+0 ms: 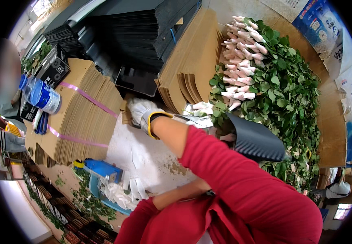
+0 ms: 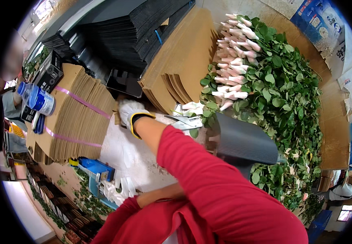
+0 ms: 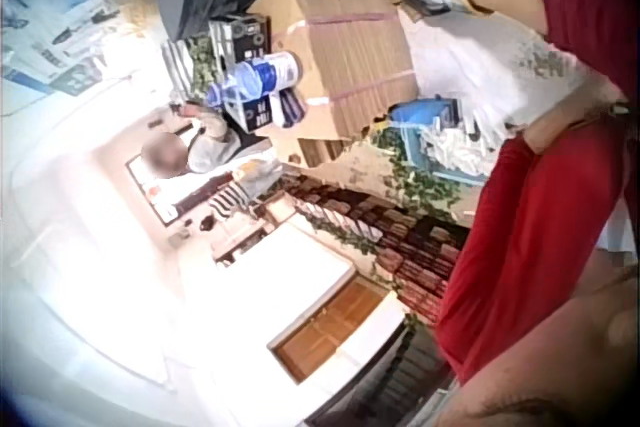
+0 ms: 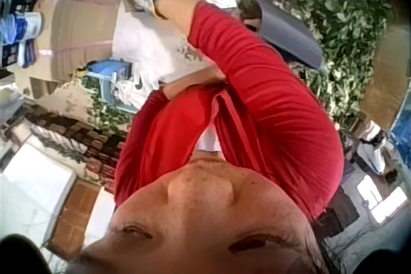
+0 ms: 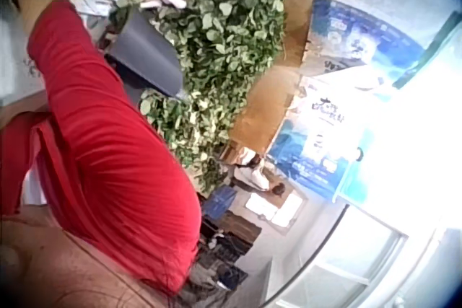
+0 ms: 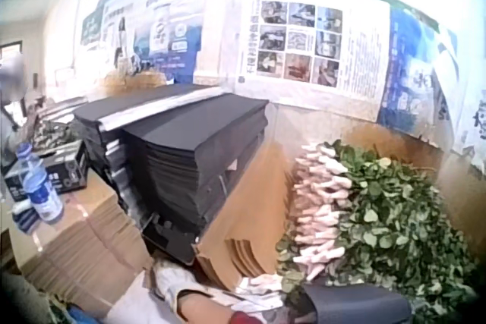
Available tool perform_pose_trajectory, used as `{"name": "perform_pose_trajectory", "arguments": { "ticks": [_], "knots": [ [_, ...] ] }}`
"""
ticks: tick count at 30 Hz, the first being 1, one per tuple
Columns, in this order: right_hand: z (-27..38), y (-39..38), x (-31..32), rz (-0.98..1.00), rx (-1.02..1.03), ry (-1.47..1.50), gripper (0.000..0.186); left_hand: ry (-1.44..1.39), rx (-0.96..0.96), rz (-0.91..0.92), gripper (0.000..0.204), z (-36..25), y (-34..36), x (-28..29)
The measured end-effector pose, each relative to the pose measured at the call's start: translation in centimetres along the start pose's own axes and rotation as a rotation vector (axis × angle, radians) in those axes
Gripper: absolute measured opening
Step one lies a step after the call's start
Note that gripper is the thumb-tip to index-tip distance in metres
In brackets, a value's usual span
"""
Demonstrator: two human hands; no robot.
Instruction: The person arranges pink roses and green leaves into a black plastic tray, using a stapler to secure the stems. They also handle cardboard pieces and white foam blocks, placing them into the tray or nearby containers.
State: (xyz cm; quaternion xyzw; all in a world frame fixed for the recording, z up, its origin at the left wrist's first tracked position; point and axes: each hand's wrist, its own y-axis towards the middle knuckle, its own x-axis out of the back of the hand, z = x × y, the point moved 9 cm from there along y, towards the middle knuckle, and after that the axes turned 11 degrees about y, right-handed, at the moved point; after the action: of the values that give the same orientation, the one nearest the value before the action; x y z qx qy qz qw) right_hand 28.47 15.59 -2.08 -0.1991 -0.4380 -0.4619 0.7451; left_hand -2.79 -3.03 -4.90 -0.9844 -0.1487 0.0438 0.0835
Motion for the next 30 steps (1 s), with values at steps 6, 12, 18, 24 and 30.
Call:
{"name": "perform_pose_trajectory", "arguments": {
  "ticks": [6, 12, 18, 24, 30],
  "knots": [
    [5.5, -9.0, -3.4, -0.114, 0.387, -0.694, 0.016, -0.129, 0.001, -0.003, 0.044, 2.1, -2.2, -0.2],
    [8.6, -18.2, 10.2, -0.191, 0.325, -0.728, 0.016, 0.706, -0.008, -0.098, 0.049, 3.6, 5.7, -1.8],
    [2.6, -37.3, 25.6, 0.378, -0.411, 0.810, 0.028, 1.325, -0.083, -0.422, 0.096, 0.2, 6.0, 2.4],
    [-12.7, -49.9, 18.3, 0.198, -0.279, 0.779, 0.032, 1.111, 0.018, -0.262, 0.100, -3.3, 6.6, 1.5],
    [-12.1, -46.7, 9.6, 0.167, -1.186, 1.264, 0.017, 1.012, -0.100, -0.382, 0.058, -2.7, 5.9, 2.0]
  ]
}}
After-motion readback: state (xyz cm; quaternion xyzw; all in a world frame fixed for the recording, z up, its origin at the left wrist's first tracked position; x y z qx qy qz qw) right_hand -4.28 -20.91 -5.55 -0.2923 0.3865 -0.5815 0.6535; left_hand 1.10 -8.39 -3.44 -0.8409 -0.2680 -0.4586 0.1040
